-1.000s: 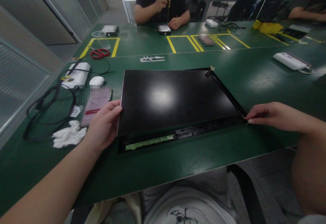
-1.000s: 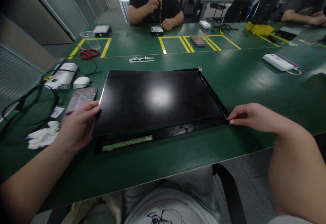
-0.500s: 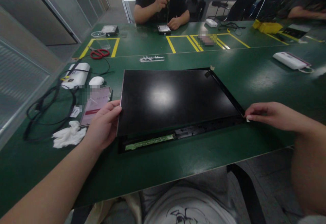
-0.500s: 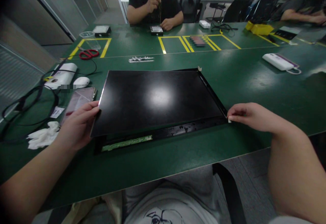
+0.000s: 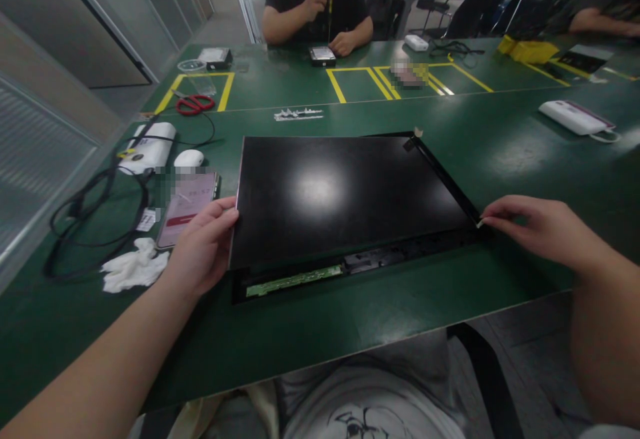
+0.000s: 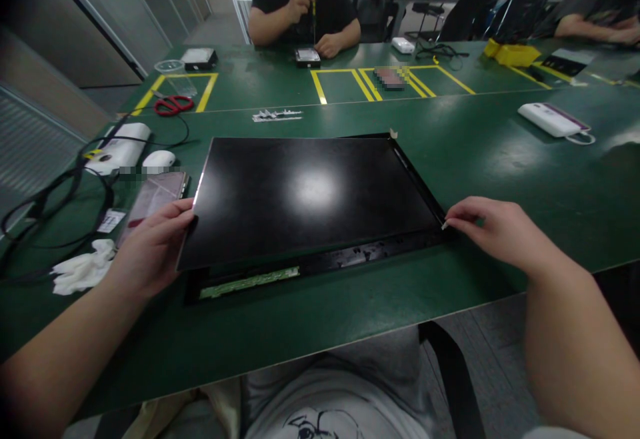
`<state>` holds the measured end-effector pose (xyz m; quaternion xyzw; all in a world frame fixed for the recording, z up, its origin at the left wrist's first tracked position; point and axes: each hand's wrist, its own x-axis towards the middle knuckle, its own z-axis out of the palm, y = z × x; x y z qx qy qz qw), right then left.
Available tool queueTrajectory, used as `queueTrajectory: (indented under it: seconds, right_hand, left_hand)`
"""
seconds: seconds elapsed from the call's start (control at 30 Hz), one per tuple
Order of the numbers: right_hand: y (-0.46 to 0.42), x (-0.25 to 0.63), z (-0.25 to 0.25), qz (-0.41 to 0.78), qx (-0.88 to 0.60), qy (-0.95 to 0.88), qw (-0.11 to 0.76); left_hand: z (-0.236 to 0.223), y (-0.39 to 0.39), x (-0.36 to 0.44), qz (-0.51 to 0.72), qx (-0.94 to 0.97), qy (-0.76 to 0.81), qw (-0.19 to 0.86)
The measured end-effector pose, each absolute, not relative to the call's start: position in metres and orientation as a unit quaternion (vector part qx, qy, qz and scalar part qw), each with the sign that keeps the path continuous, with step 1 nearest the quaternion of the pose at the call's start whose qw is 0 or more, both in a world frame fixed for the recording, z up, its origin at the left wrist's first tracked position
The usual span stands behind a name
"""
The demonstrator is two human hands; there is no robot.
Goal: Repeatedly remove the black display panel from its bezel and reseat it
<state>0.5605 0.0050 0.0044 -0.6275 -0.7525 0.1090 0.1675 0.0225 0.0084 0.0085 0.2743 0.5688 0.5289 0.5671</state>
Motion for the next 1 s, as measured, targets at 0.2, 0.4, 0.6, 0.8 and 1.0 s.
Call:
queueTrajectory:
  seconds: [0.2, 0.4, 0.6, 0.8, 1.0]
  right_hand:
    - [-0.012, 0.553, 0.008, 0.084, -0.602, -0.775, 0.171]
    - [-0.02, 0.557, 0.007, 0.084, -0.586, -0.787, 0.174]
    - [-0.019, 0.562, 0.008, 0.113, -0.595, -0.782, 0.148]
    - [-0.014, 0.567, 0.016, 0.158, -0.601, -0.778, 0.097]
    - [-0.003, 0.57, 0.023, 0.199, -0.612, -0.764, 0.043]
  left_hand:
    - [0.009, 0.008, 0.021, 0.53, 0.274, 0.551, 0.584]
    - [0.012, 0.008, 0.022, 0.531, 0.27, 0.553, 0.583]
    - [0.014, 0.008, 0.025, 0.534, 0.27, 0.555, 0.578]
    - [0.012, 0.009, 0.023, 0.525, 0.273, 0.562, 0.579]
    - [0.007, 0.009, 0.017, 0.52, 0.284, 0.553, 0.586]
